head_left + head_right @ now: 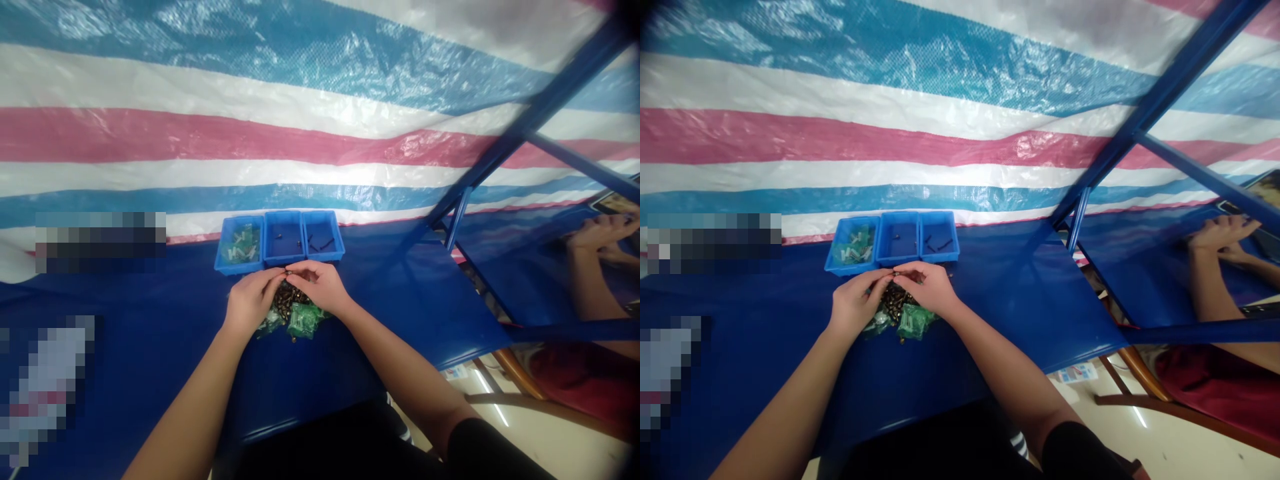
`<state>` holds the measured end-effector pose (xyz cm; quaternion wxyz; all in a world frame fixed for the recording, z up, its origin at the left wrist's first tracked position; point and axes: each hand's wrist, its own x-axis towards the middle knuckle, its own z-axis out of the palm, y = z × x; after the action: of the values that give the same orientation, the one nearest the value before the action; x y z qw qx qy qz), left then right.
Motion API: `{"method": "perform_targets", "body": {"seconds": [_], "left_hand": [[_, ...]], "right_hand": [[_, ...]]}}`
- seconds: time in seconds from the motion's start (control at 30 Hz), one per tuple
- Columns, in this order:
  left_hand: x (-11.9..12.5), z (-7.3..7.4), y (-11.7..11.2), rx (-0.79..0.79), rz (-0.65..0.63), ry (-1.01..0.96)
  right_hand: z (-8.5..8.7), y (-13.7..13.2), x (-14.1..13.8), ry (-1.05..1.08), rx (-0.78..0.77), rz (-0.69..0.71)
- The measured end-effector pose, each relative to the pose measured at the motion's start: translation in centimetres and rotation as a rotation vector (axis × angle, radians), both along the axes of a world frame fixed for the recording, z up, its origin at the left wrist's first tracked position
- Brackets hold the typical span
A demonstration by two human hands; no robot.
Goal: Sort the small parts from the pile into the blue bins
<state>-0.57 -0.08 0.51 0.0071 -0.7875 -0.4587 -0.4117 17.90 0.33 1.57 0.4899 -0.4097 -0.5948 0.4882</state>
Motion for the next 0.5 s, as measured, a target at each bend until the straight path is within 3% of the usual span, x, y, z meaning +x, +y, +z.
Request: {"method": "perform_targets", "body": {"seconds": [0.2, 0.5], "left_hand": [[0.09, -0.14, -0.09, -0.032, 0.067, -0.007], [-0.16, -0.31, 0.16, 0.045, -0.028, -0.012]], "right_hand": [[-0.14, 0.24, 0.2, -0.014, -0.021, -0.036], [0.35, -0.02, 0.1, -0.008, -0.039, -0.025]]}}
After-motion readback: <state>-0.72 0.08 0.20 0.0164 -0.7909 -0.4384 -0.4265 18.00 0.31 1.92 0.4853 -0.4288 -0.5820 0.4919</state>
